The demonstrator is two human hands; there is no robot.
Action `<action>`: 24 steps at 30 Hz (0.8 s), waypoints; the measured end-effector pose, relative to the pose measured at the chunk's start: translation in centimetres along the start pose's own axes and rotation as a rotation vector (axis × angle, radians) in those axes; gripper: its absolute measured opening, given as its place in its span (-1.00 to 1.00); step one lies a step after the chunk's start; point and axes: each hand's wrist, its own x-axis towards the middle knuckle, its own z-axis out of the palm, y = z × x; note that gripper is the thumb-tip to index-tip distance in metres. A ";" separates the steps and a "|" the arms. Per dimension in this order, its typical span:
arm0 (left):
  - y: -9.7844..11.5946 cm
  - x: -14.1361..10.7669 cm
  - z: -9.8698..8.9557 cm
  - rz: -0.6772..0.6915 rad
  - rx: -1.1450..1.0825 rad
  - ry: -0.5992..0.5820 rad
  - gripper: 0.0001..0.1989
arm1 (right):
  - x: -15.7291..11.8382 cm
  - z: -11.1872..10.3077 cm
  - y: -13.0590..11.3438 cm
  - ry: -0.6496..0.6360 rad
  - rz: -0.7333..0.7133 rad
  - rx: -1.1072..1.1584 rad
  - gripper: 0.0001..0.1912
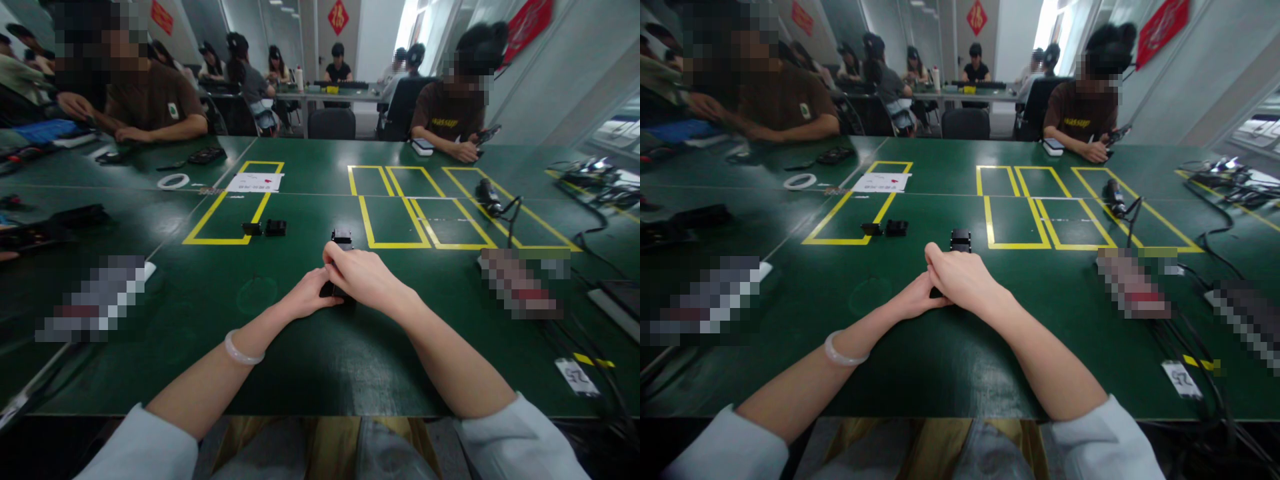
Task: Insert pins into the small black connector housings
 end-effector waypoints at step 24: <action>0.0 0.1 0.0 -0.016 0.004 -0.022 -0.50 | 0.0 0.0 0.0 0.008 -0.003 -0.004 -0.81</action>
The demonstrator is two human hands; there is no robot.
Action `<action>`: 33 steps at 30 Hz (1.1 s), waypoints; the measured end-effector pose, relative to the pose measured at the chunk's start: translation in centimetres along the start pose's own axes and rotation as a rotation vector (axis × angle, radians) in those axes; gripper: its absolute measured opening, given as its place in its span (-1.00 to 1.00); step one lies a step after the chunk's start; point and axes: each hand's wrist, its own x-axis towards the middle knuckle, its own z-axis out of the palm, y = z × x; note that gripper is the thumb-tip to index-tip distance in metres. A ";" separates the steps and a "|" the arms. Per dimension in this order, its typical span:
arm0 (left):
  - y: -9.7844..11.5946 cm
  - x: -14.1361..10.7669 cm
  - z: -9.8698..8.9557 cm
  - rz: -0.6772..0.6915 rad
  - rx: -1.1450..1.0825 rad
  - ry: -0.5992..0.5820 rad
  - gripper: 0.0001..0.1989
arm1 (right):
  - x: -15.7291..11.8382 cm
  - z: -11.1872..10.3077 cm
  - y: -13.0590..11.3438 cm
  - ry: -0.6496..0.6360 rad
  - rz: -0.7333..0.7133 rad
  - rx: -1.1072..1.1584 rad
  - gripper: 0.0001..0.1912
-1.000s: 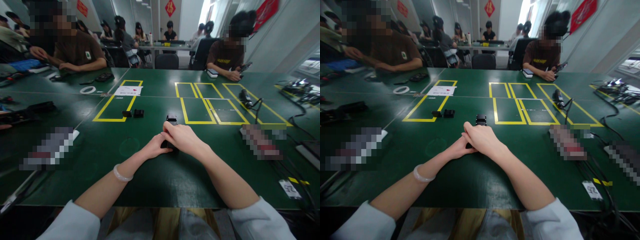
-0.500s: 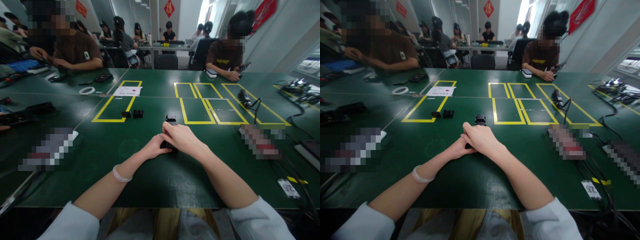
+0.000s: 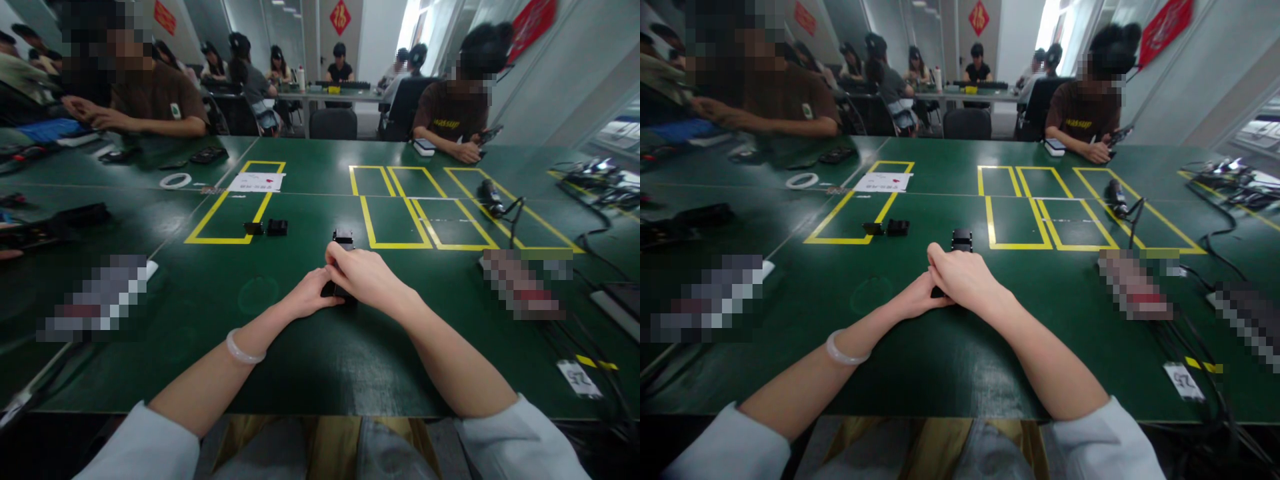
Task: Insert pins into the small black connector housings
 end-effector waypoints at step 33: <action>0.2 0.1 -0.1 0.006 0.015 0.002 -0.57 | -0.1 -0.2 0.3 -0.005 -0.004 0.006 -0.82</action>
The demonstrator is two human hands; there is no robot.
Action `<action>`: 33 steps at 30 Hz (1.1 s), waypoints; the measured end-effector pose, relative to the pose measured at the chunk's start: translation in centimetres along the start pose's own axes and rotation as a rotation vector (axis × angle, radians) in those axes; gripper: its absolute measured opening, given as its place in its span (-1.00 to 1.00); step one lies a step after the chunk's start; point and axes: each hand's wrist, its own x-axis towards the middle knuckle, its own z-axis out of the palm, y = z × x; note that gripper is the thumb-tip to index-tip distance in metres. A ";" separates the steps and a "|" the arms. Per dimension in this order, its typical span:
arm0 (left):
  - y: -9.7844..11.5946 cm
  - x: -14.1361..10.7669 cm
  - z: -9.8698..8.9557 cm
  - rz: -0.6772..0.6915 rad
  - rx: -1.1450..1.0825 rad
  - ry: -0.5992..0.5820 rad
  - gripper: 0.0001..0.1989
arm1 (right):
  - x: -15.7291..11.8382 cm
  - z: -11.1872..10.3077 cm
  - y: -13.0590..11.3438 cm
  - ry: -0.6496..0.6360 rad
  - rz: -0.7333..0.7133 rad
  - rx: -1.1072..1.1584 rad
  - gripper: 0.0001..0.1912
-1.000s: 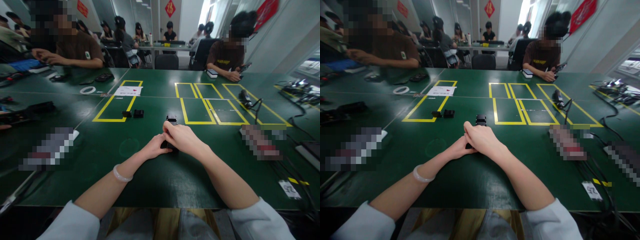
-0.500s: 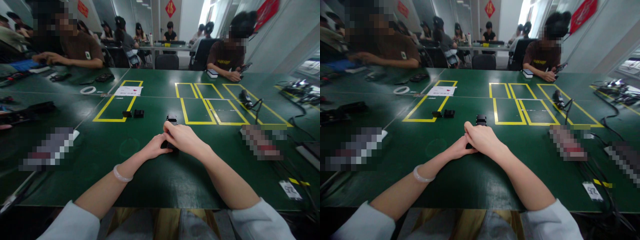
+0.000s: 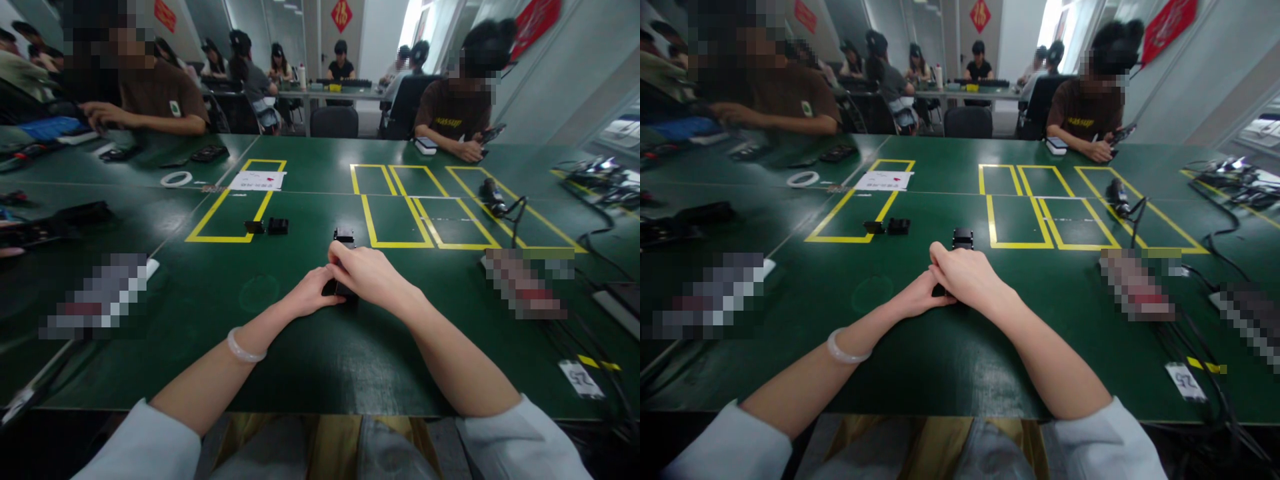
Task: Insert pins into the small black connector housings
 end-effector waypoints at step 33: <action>-0.2 0.2 0.1 -0.010 0.058 -0.022 -0.52 | 0.9 0.6 1.2 0.109 0.096 0.048 -0.81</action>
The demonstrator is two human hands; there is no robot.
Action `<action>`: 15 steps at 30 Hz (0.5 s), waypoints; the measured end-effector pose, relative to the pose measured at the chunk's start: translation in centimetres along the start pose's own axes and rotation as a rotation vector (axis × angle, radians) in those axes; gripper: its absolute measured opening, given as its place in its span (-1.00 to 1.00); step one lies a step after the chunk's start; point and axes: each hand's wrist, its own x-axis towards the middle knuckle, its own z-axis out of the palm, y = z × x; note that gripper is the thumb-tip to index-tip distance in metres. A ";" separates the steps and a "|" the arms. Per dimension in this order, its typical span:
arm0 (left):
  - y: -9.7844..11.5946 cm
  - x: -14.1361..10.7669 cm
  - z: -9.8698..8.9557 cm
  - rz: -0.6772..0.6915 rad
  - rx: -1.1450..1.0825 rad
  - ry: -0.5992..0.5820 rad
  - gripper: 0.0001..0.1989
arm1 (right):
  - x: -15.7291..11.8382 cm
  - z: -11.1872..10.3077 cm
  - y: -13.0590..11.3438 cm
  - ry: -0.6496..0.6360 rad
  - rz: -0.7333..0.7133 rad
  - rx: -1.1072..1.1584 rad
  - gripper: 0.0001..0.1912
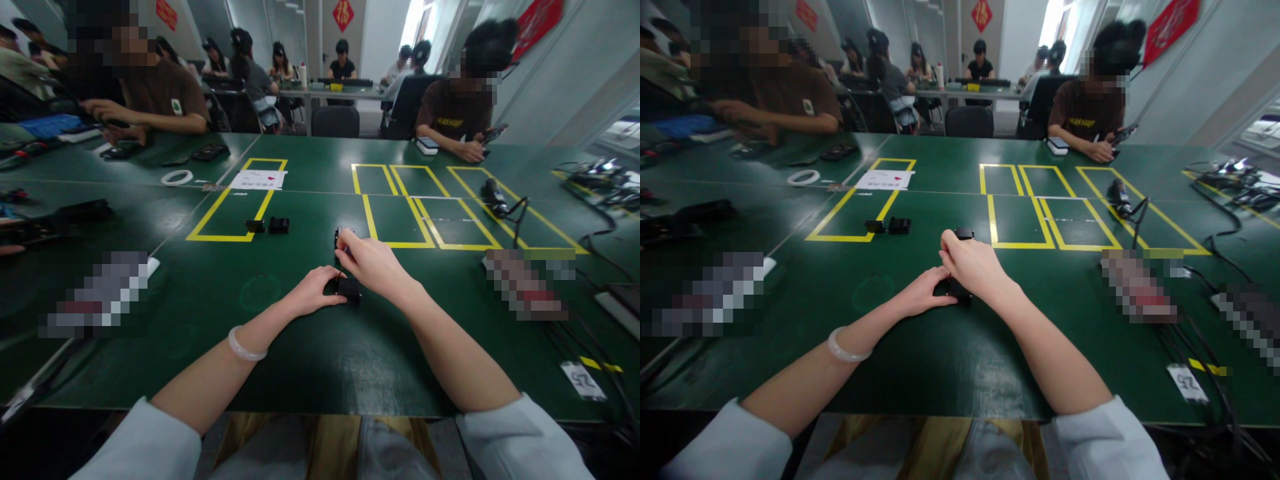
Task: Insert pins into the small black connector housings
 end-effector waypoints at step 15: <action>0.4 0.0 -0.1 -0.002 0.021 -0.002 -0.55 | 0.3 0.6 0.2 -0.009 -0.003 -0.030 -0.80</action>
